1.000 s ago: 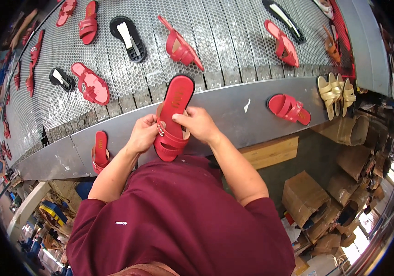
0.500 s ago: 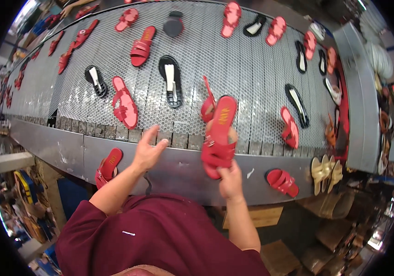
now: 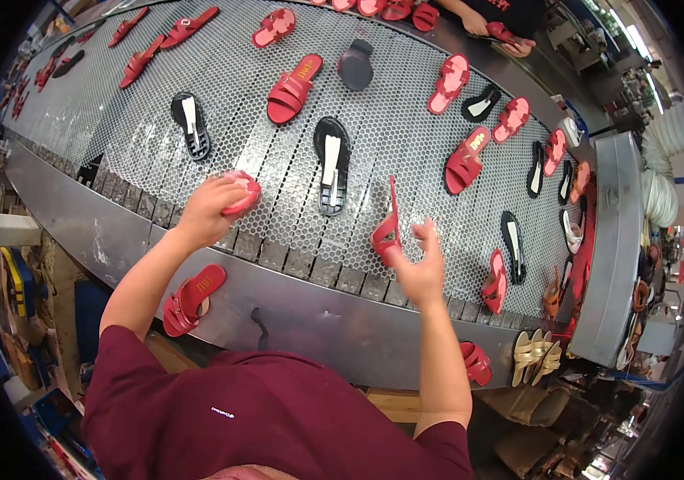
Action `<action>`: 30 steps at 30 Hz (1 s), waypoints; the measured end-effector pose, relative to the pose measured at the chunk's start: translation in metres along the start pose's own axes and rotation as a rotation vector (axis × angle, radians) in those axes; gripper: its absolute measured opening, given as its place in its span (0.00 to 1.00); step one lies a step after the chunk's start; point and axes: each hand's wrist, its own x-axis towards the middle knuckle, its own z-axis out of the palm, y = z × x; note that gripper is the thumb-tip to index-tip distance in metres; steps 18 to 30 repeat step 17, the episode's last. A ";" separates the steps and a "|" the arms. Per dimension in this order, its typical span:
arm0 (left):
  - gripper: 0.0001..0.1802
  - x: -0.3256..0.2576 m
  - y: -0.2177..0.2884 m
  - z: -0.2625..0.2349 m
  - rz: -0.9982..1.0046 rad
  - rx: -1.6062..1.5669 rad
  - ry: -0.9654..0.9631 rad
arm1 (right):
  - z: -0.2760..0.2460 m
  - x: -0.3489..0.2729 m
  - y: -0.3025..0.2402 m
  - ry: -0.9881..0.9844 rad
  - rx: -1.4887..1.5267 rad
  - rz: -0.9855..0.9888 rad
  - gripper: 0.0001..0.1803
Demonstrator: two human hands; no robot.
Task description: Assembling red sandals by attaching the upper straps to the soles on a conveyor belt in a factory setting.
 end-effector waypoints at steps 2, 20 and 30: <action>0.14 0.002 0.023 -0.019 -0.256 -0.620 0.086 | 0.012 -0.004 -0.058 -0.322 0.115 -0.026 0.58; 0.44 0.033 -0.181 0.034 -0.665 0.366 -0.114 | 0.044 -0.123 -0.015 -0.665 0.600 0.682 0.14; 0.44 0.033 -0.181 0.034 -0.665 0.366 -0.114 | 0.044 -0.123 -0.015 -0.665 0.600 0.682 0.14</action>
